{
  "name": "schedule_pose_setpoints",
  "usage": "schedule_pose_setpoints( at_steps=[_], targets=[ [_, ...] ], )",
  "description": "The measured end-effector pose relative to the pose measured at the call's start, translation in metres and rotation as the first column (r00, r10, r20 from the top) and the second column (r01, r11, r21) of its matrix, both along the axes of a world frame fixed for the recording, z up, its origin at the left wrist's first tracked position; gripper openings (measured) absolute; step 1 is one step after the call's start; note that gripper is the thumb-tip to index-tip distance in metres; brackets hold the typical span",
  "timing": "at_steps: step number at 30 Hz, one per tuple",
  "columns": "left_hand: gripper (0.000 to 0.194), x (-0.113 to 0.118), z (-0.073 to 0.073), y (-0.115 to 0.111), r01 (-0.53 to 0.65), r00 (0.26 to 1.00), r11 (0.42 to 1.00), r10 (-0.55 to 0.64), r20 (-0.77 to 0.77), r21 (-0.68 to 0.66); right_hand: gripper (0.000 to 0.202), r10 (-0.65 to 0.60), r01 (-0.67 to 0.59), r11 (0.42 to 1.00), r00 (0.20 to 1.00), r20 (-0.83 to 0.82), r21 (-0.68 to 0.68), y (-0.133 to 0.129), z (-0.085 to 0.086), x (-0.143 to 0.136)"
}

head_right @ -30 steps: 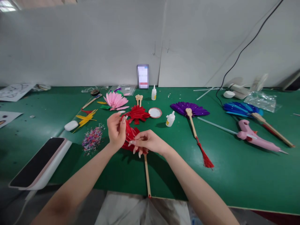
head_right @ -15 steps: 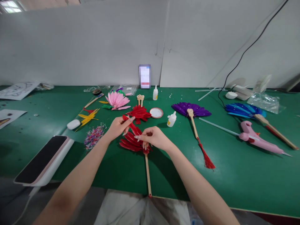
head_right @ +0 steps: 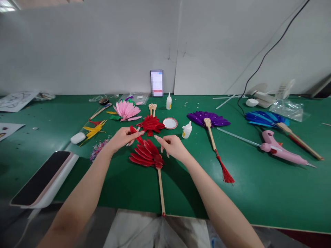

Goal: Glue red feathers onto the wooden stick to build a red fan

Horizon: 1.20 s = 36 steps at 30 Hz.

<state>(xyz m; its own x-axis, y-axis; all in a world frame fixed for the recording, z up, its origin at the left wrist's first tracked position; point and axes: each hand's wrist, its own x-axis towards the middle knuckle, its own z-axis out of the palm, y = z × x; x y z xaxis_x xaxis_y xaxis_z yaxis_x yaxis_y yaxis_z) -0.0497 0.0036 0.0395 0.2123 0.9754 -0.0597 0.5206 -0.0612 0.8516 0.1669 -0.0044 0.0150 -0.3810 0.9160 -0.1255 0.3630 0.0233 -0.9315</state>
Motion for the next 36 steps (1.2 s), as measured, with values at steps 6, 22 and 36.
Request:
schedule_pose_setpoints(
  at_steps=[6,22,36],
  targets=[
    [0.038,0.012,-0.015,-0.023,-0.09,0.992,0.991,0.097,-0.08,0.095,0.054,0.065,-0.068,0.997,0.991,0.119,0.021,0.004,-0.005,0.006],
    [0.034,0.018,-0.045,-0.019,-0.129,0.973,0.965,0.167,-0.158,0.228,0.063,0.273,-0.276,0.959,0.836,0.475,-0.065,0.001,-0.01,0.006],
    [0.038,0.02,-0.051,-0.016,-0.084,0.977,0.983,0.114,-0.181,0.162,0.066,0.25,-0.312,0.95,0.762,0.597,0.0,-0.006,-0.008,-0.001]
  ],
)
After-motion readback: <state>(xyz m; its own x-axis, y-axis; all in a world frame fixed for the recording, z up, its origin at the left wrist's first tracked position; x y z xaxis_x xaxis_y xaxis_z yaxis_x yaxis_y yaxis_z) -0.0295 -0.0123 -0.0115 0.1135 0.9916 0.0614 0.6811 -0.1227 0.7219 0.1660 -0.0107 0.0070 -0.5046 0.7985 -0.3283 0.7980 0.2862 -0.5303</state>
